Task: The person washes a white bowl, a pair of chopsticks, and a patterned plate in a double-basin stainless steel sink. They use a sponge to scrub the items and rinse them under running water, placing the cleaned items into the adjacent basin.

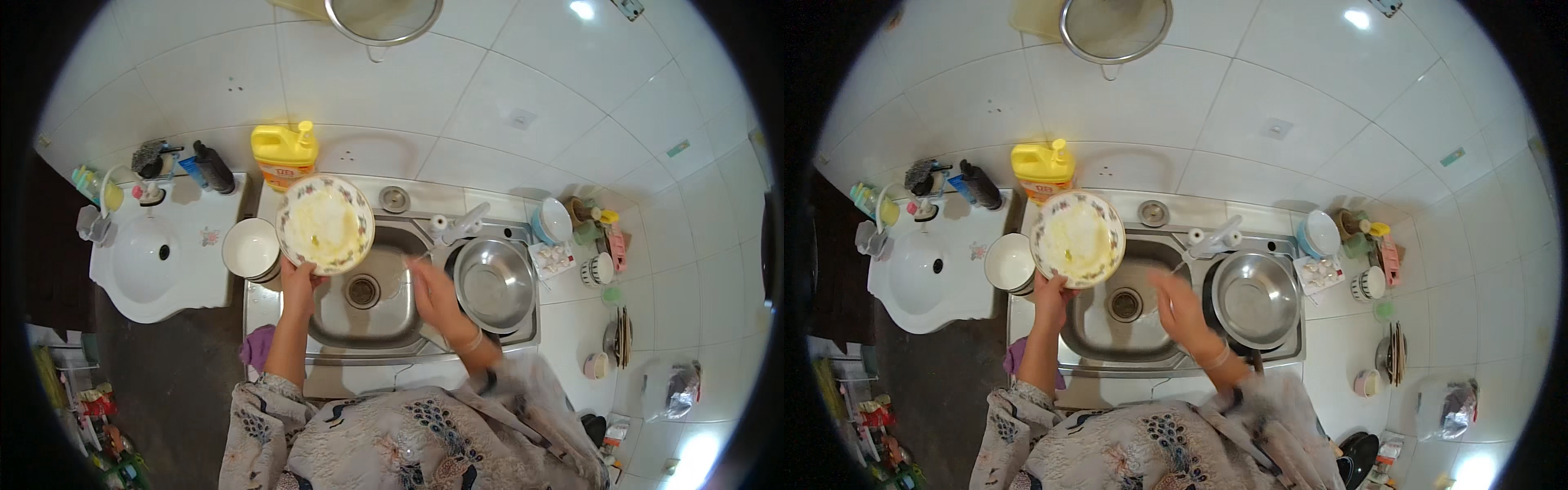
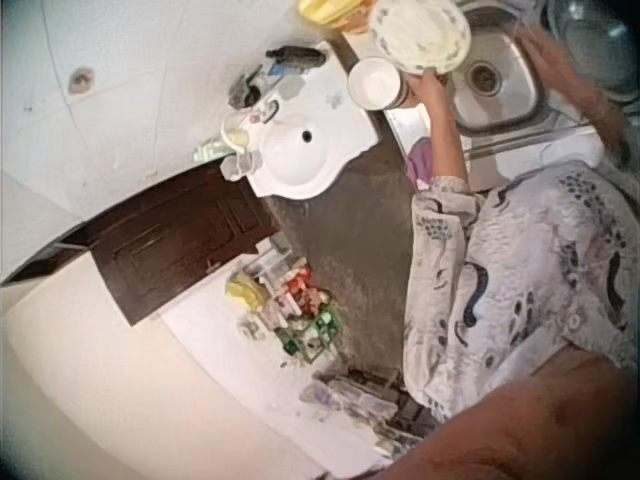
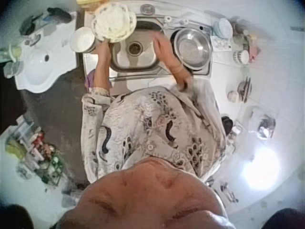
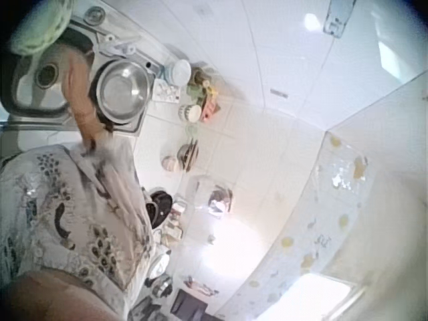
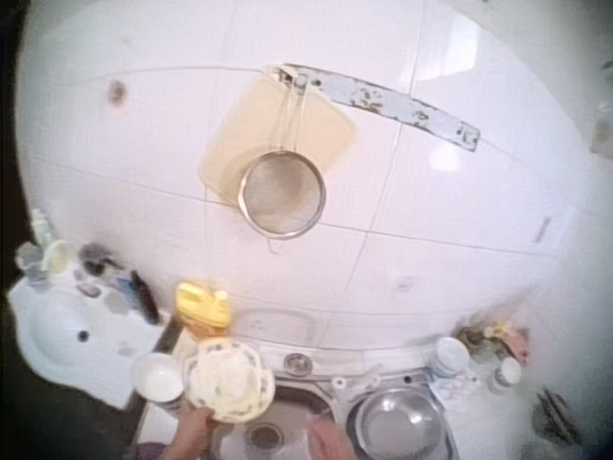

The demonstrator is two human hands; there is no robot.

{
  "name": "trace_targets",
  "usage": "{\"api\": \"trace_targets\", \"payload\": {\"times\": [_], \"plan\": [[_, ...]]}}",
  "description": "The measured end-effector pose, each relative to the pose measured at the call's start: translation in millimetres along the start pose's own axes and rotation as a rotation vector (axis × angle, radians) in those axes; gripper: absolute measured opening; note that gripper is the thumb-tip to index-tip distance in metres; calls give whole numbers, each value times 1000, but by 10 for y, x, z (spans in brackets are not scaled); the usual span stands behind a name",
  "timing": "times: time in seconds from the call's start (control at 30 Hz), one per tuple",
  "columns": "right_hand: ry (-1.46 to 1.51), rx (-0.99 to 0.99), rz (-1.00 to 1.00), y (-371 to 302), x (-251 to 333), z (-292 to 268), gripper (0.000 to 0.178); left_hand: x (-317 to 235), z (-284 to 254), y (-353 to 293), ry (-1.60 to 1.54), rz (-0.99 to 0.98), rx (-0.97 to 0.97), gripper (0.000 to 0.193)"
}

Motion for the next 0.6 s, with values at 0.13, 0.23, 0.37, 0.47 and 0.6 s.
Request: {"api": "trace_targets", "payload": {"times": [0.13, 0.23, 0.37, 0.47, 0.6], "plan": [[-468, 476, 312, -1427, -592, 176, 37, 693, 209, -161, 42, -186, 68, 45], [-721, 656, 437, -1836, -916, 288, 48, 1188, 303, -177, 100, -341, 143, 43], [-576, 615, 443, -1894, -1135, 386, 43, 1478, 617, -246, 20, -421, 244, 44], [-485, 464, 306, -1757, -1147, 332, 25, 1488, 726, -318, -63, -441, 295, 44], [-553, 555, 321, -1748, -1311, 362, 19, 1448, 644, -357, -144, -366, 292, 44]]}}
Point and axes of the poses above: each hand's wrist, its own y-axis towards the middle knuckle, its own z-axis out of the palm, x = y × z, the point moved 9 cm from there along y, towards the middle knuckle, and after that the axes turned 11 degrees about x, right-handed, at the moved point
